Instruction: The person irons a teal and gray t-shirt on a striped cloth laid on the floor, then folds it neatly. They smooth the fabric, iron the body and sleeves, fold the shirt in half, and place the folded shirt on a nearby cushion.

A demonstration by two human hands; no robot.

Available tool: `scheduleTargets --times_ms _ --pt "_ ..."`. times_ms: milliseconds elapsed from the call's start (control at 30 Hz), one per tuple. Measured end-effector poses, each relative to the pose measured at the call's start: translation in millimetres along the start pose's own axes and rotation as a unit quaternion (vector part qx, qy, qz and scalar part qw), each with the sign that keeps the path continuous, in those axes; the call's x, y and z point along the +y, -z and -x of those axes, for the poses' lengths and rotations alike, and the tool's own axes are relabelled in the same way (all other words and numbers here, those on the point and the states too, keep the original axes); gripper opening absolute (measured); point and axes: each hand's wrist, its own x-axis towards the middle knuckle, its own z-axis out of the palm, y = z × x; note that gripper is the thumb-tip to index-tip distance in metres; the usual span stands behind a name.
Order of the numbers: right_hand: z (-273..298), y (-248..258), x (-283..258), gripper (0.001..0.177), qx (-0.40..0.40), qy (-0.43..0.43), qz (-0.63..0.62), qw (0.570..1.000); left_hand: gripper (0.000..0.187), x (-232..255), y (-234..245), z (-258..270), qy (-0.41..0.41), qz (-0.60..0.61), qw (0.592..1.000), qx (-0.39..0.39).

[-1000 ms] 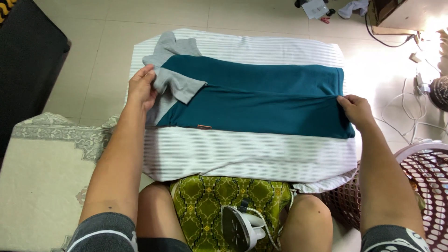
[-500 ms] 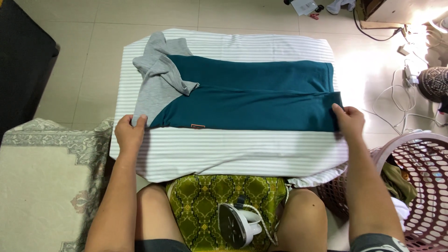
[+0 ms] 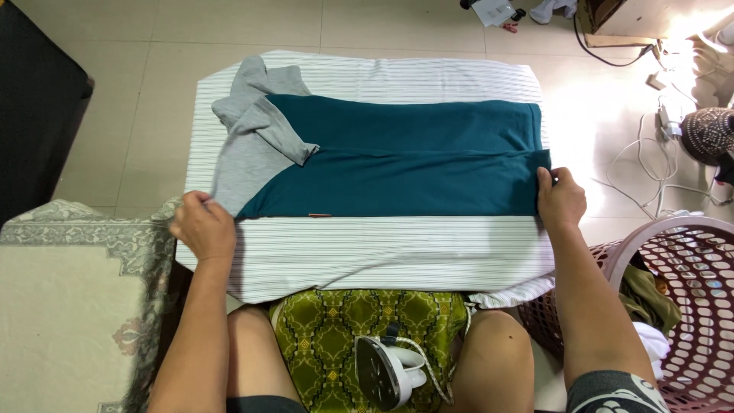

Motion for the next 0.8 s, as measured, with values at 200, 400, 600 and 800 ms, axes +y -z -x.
scheduleTargets --times_ms 200,400,600,800 --pt "-2 -2 12 0.048 -0.021 -0.002 0.034 0.999 0.022 -5 5 3 -0.002 -0.071 0.997 -0.011" --pt "-6 -28 9 0.027 0.168 0.149 0.052 0.973 0.019 63 -3 -2 -0.237 0.104 0.964 0.062" --pt "83 -70 -103 0.013 0.094 0.379 -0.081 0.917 0.025 198 -74 18 -0.356 0.242 0.890 -0.151" --pt "72 -31 -115 0.064 0.000 0.307 -0.012 0.952 0.053 217 -79 25 -0.323 0.064 0.928 -0.176"
